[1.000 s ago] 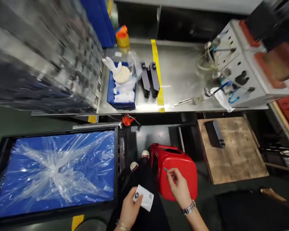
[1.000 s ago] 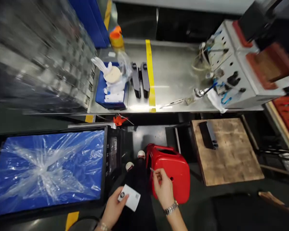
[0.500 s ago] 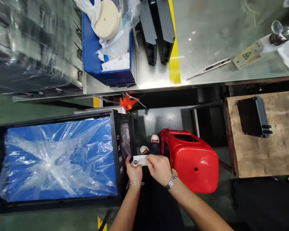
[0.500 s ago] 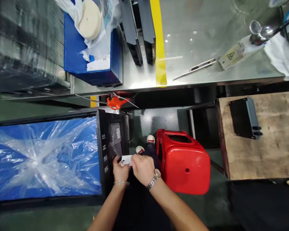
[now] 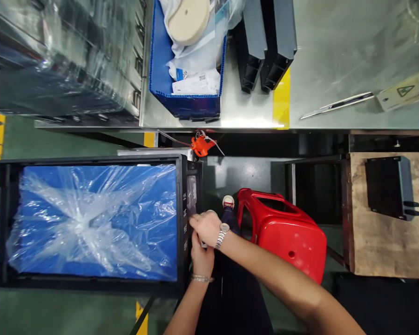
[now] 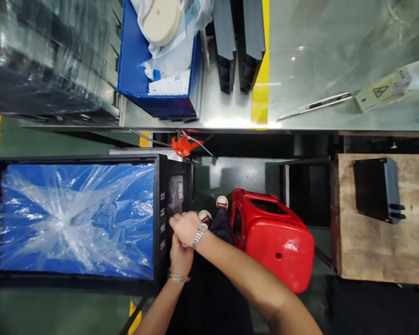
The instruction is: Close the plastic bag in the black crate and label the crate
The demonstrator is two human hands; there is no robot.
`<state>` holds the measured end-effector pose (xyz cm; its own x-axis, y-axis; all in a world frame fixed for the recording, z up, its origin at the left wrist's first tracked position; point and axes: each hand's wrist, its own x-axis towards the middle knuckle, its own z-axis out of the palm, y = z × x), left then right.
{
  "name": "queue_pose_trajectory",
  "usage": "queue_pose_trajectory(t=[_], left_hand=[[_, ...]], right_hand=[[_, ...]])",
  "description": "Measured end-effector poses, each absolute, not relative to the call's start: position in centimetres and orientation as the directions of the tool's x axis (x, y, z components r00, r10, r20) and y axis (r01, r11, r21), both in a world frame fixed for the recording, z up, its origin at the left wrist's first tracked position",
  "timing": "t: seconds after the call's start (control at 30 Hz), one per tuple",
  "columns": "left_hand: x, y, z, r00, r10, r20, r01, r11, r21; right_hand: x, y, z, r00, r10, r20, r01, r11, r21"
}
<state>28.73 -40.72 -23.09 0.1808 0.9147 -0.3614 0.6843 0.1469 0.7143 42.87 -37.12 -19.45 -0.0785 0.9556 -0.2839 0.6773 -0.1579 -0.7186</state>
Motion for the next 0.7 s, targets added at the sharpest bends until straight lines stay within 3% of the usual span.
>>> queue_pose_trajectory(t=[0.17,0.27,0.4,0.57,0.63,0.7], left_hand=[[28.9,-40.7,-21.6,0.162,0.892,-0.423,0.594,0.253,0.763],[30.3,-41.0,-20.4,0.173,0.898,-0.404,0.526,0.263,0.809],[32.4,-40.9,-20.2,0.362,0.907,-0.217,0.456,0.031,0.89],[34.6,-39.4,-20.9,0.563,0.826,-0.019,0.392,-0.247,0.886],[35.9,-38.3,-20.8,0.554,0.831,-0.045,0.373,-0.2,0.906],[37.3,-37.0,-20.8,0.421,0.894,-0.15,0.418,-0.045,0.907]], right_hand=[[45.7,-41.2,-17.7,0.095,0.931,-0.353,0.533,-0.347,-0.772],[47.3,-43.5,-16.9,0.089,0.905,-0.416,0.453,-0.409,-0.792],[49.5,-44.5,-16.6,0.121,0.886,-0.447,0.406,-0.455,-0.793],[52.9,-43.1,-17.0,0.123,0.904,-0.41,0.408,-0.423,-0.809],[54.1,-42.2,-17.0,0.16,0.915,-0.372,0.426,-0.403,-0.81],[55.0,-41.0,-17.0,0.204,0.927,-0.316,0.453,-0.375,-0.809]])
